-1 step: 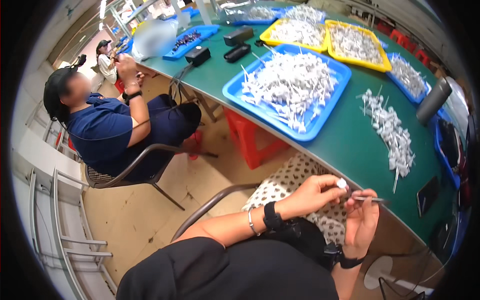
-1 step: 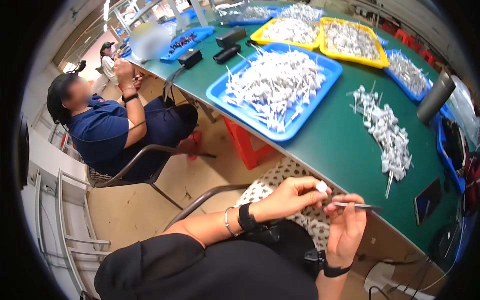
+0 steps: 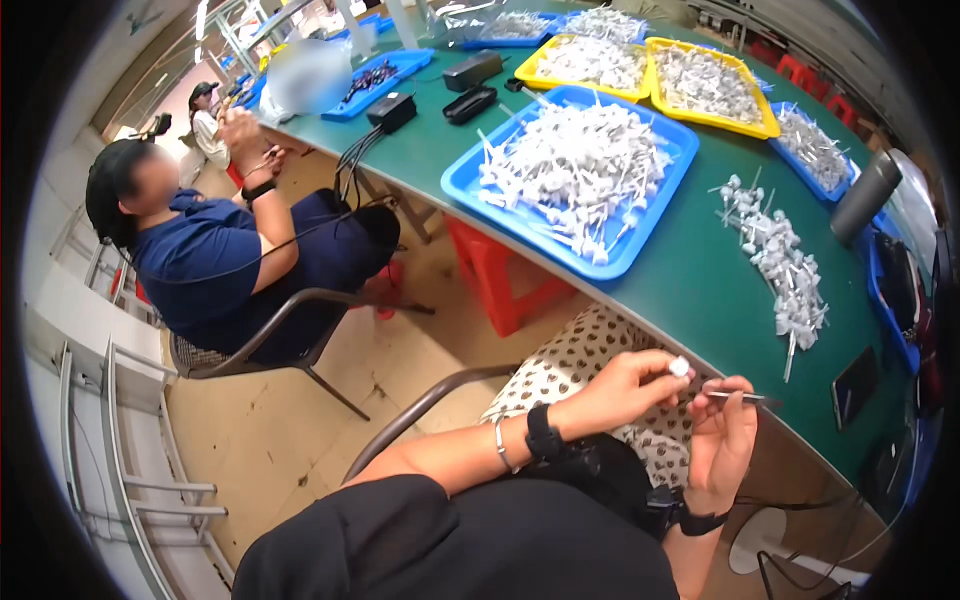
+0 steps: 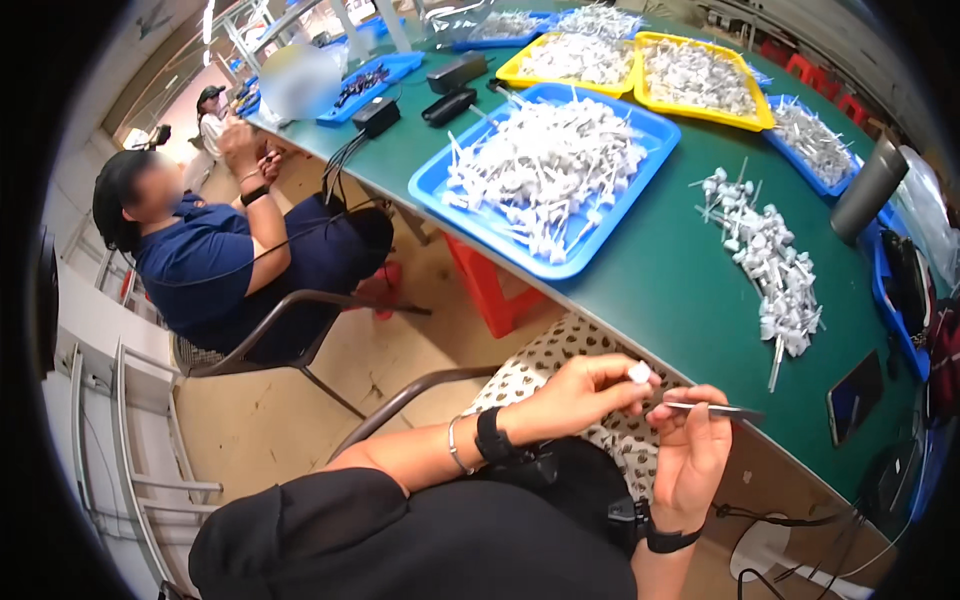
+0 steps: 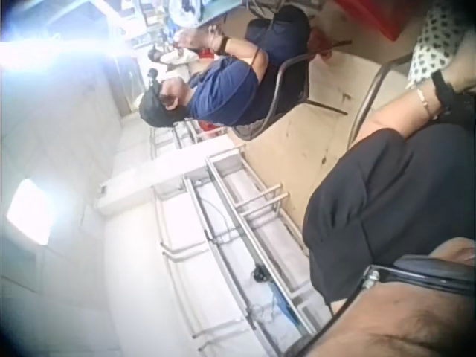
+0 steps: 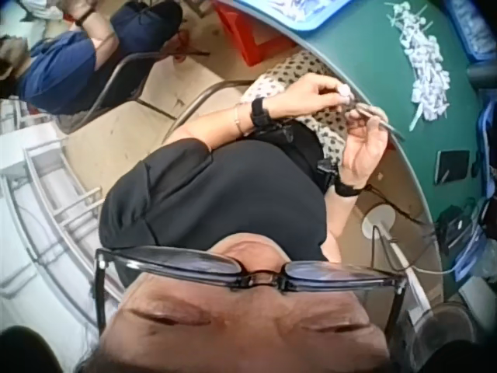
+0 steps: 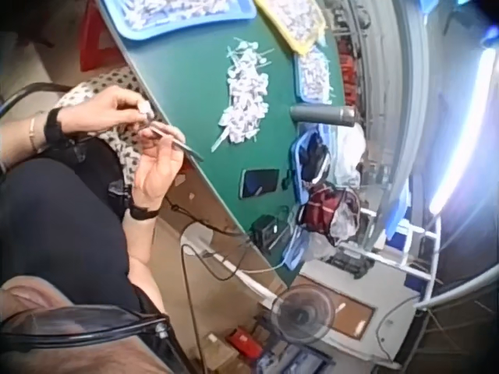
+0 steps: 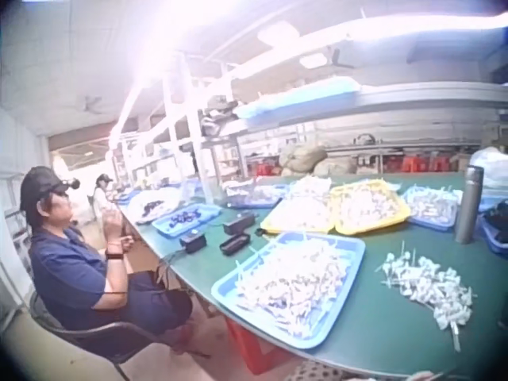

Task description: The person sits at a green workbench and uses tweezers to pick up small white plastic components from a blue tray. They manipulate the components with their hands and the tool, then place the finished items onto the table surface. The process is repetitive, involving picking, adjusting, and placing individual units.

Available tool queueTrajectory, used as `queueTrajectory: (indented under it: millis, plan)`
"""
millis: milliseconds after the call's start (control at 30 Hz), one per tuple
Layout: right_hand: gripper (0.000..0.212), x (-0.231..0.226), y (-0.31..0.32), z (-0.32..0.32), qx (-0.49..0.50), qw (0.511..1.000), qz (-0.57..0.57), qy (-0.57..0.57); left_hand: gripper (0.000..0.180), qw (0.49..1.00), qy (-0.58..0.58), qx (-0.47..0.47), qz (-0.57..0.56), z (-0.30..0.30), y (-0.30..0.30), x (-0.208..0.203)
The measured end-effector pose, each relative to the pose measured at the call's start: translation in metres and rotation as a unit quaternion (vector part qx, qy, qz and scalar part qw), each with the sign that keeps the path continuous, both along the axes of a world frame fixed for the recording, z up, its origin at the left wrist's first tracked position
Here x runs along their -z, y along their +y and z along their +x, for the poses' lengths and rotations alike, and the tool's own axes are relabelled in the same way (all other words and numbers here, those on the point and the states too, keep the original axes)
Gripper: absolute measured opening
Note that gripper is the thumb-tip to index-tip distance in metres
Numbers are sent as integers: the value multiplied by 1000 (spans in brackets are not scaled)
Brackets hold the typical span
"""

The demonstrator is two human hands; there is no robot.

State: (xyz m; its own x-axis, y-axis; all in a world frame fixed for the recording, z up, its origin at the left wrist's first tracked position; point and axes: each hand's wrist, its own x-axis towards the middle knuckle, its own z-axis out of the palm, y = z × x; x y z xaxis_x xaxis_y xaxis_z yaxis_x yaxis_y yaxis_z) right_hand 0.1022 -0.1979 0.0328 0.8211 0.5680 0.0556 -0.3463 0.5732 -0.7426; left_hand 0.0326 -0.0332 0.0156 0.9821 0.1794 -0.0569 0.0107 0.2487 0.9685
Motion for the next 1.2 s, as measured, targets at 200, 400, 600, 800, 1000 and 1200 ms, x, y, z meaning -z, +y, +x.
queueTrajectory:
  millis: [200, 400, 600, 800, 1000, 1200]
  plan:
    - [21, -3, 3, -2, 21, 999, -39, -11, 26, 999, -17, 23, 26, -5, 3, -1]
    - [26, 10, -5, 2, 41, 997, -63, -15, 23, 996, -69, 10, 48, -2, 1, 11]
    - [24, 5, -2, -2, 18, 996, -75, -47, 23, 995, -96, -4, 33, -6, -2, 7]
    - [25, 2, -2, -1, -6, 994, -78, -73, 21, 992, -115, -30, 43, -12, -2, 14]
    - [22, 3, -3, 1, 40, 993, -77, -81, 17, 992, -112, -29, 45, -14, -1, 2]
    - [20, -3, 9, -14, 64, 992, -25, -105, 20, 997, -23, -60, 40, -29, 3, -3]
